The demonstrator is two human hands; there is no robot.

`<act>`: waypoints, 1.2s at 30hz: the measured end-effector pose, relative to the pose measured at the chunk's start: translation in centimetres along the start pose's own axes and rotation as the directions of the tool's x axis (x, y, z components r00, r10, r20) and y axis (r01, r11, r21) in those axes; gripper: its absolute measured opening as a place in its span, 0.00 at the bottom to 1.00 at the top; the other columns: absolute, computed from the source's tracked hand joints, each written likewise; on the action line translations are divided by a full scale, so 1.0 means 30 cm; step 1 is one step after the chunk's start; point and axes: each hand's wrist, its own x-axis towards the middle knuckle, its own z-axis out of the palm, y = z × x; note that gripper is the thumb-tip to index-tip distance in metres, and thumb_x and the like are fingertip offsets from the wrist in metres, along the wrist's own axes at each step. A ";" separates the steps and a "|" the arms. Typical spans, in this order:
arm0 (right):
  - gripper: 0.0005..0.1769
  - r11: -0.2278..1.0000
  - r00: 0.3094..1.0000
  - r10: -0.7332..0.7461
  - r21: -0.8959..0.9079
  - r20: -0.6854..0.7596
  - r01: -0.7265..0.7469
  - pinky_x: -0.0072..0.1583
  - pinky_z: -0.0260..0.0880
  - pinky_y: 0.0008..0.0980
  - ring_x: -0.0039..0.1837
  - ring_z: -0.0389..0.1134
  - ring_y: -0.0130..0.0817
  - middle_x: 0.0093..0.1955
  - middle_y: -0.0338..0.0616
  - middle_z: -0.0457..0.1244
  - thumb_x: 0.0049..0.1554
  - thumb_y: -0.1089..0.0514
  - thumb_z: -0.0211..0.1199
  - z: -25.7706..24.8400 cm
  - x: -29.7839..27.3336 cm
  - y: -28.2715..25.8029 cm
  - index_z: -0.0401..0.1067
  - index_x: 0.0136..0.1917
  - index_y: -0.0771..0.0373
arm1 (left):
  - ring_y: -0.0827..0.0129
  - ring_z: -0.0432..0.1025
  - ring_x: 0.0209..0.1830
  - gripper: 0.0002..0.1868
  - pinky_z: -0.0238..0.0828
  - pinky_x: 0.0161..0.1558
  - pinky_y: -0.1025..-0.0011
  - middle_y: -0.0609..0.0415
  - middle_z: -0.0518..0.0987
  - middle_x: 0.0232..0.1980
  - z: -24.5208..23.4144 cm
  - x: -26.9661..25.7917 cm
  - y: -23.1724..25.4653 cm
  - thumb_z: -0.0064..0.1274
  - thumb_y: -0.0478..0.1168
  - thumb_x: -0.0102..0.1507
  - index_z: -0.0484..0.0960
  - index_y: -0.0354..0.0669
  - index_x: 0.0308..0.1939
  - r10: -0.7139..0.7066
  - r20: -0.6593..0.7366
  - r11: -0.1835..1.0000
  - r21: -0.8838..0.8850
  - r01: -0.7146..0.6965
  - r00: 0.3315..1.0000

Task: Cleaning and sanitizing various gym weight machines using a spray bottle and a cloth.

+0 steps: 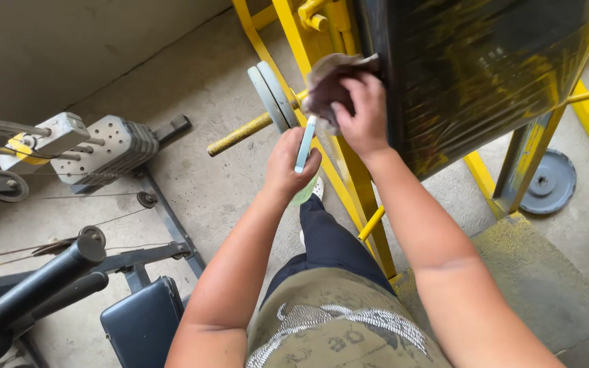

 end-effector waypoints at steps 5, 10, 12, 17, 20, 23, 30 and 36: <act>0.25 0.999 0.998 -0.039 0.013 0.041 0.038 0.70 0.57 0.50 0.66 0.58 0.58 0.63 0.57 0.57 0.50 0.63 0.72 0.100 0.115 0.021 0.72 0.61 0.59 | 0.43 0.73 0.46 0.14 0.72 0.46 0.54 0.42 0.77 0.45 -0.088 0.132 0.016 0.55 0.39 0.58 0.77 0.43 0.47 0.027 -0.056 1.000 0.012 -0.026 0.998; 0.21 0.990 0.992 -0.090 0.098 -0.083 0.098 0.72 0.59 0.47 0.69 0.59 0.54 0.66 0.54 0.59 0.55 0.66 0.69 0.134 0.280 -0.034 0.73 0.62 0.59 | 0.43 0.73 0.44 0.15 0.71 0.45 0.53 0.43 0.77 0.44 -0.136 0.230 0.024 0.55 0.39 0.58 0.76 0.43 0.48 -0.016 -0.018 0.995 0.094 0.018 1.000; 0.20 0.988 0.990 -0.115 0.095 -0.084 0.123 0.71 0.59 0.49 0.68 0.59 0.56 0.65 0.57 0.58 0.56 0.65 0.67 0.134 0.264 -0.022 0.72 0.62 0.61 | 0.43 0.73 0.46 0.15 0.71 0.46 0.53 0.42 0.77 0.45 -0.142 0.259 0.025 0.56 0.39 0.58 0.76 0.43 0.48 0.013 -0.023 0.995 0.100 -0.010 1.000; 0.15 0.995 0.988 -0.083 -0.051 0.130 0.090 0.65 0.62 0.52 0.61 0.60 0.58 0.56 0.55 0.59 0.54 0.61 0.67 0.046 0.060 0.068 0.74 0.56 0.59 | 0.42 0.73 0.47 0.15 0.71 0.47 0.53 0.42 0.77 0.45 -0.120 0.282 -0.003 0.56 0.39 0.58 0.75 0.43 0.48 0.042 -0.006 0.996 0.083 -0.042 0.999; 0.13 0.998 0.976 0.001 -0.063 0.218 0.013 0.61 0.64 0.50 0.59 0.62 0.57 0.53 0.54 0.60 0.52 0.60 0.66 0.011 0.010 0.080 0.75 0.52 0.58 | 0.42 0.73 0.47 0.16 0.71 0.47 0.52 0.41 0.78 0.45 -0.109 0.284 -0.025 0.56 0.39 0.57 0.75 0.41 0.48 0.059 0.010 0.994 0.087 -0.059 0.998; 0.12 0.997 0.970 0.076 -0.037 0.231 -0.070 0.60 0.66 0.48 0.58 0.63 0.55 0.52 0.51 0.61 0.51 0.61 0.66 0.000 0.009 0.054 0.75 0.50 0.59 | 0.43 0.73 0.48 0.16 0.71 0.48 0.53 0.42 0.78 0.44 -0.087 0.246 -0.054 0.56 0.39 0.58 0.76 0.41 0.48 0.029 0.062 0.998 0.057 -0.032 0.998; 0.18 0.989 0.989 -0.141 0.047 0.050 0.139 0.68 0.62 0.49 0.65 0.61 0.58 0.62 0.56 0.59 0.57 0.65 0.64 0.040 0.253 -0.047 0.73 0.61 0.60 | 0.40 0.72 0.48 0.18 0.71 0.50 0.53 0.39 0.78 0.45 -0.090 0.292 -0.172 0.59 0.39 0.56 0.78 0.39 0.49 0.117 -0.019 0.992 0.048 -0.116 0.993; 0.20 0.992 0.985 -0.103 -0.061 0.140 0.113 0.70 0.61 0.51 0.66 0.59 0.59 0.63 0.57 0.57 0.57 0.66 0.62 0.074 0.207 -0.035 0.73 0.64 0.60 | 0.42 0.73 0.50 0.13 0.70 0.51 0.53 0.41 0.79 0.45 -0.130 0.274 -0.258 0.56 0.38 0.57 0.79 0.41 0.46 -0.042 0.045 0.994 0.098 0.038 0.998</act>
